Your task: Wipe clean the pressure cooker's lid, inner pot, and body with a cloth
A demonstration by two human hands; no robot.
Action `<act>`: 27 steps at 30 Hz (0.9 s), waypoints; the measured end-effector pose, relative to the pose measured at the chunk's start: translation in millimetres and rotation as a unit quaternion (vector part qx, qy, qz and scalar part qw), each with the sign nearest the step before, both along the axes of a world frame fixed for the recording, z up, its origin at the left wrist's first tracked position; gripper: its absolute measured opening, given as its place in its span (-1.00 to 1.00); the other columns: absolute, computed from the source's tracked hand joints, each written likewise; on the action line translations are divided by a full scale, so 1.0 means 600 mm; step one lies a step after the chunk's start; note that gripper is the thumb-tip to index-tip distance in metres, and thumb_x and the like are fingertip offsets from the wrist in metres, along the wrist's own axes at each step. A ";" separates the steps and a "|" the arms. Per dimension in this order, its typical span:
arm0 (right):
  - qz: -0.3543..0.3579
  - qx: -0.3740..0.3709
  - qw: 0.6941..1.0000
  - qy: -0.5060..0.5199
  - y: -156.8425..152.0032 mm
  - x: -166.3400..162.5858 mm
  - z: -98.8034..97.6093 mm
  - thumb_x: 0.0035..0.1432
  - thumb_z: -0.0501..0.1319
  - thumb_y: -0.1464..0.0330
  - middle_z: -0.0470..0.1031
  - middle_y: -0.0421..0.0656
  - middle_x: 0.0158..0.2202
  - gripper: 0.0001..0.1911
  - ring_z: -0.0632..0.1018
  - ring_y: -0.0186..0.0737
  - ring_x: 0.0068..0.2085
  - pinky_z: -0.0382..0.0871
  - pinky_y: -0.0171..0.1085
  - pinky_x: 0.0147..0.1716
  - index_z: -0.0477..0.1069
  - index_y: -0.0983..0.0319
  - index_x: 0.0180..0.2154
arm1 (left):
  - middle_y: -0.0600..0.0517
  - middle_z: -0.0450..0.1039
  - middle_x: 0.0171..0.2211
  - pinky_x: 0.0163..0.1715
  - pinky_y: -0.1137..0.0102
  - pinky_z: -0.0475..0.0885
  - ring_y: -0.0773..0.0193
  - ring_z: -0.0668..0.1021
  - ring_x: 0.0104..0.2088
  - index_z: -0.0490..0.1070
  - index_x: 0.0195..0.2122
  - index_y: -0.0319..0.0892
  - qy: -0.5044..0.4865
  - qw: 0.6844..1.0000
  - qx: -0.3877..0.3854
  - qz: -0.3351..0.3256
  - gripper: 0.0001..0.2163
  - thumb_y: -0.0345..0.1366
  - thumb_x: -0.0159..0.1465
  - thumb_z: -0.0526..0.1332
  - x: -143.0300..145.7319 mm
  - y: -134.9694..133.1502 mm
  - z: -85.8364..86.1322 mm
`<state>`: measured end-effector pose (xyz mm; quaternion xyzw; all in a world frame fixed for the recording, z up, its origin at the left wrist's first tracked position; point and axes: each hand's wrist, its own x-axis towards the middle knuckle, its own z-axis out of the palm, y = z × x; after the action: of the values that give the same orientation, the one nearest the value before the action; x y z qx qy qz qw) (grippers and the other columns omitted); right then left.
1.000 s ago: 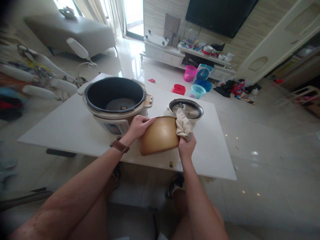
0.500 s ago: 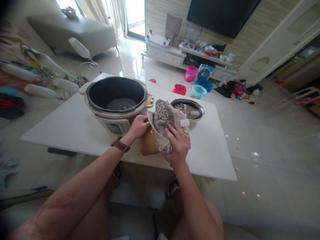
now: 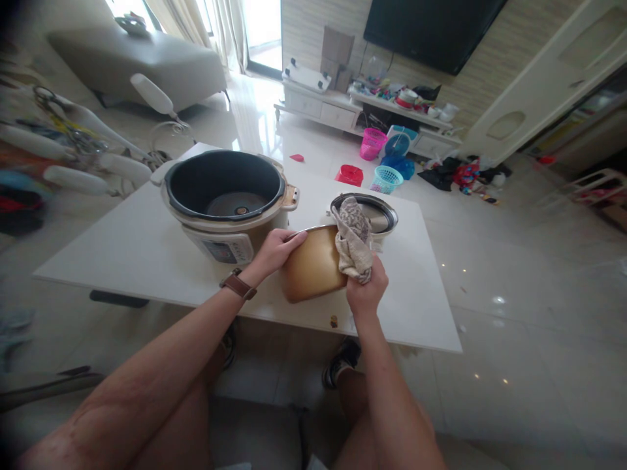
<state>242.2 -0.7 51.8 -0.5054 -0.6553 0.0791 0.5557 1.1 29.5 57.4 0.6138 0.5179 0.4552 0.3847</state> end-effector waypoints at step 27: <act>0.007 0.016 0.998 -0.067 -0.013 -0.026 0.010 0.16 0.29 0.27 0.71 -0.02 0.00 -0.61 0.68 0.11 0.05 0.51 0.01 0.12 0.62 0.17 0.02 | 0.11 -0.07 -0.58 -0.44 0.31 -0.07 0.37 0.13 -0.50 0.05 -0.65 -0.12 0.085 0.995 0.010 0.049 -0.37 0.28 0.33 0.11 -0.012 -0.002 0.015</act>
<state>226.4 -8.4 57.8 -0.4961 -0.6957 0.0385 0.5181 -6.2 28.5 66.6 0.6277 0.5735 0.4250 0.3106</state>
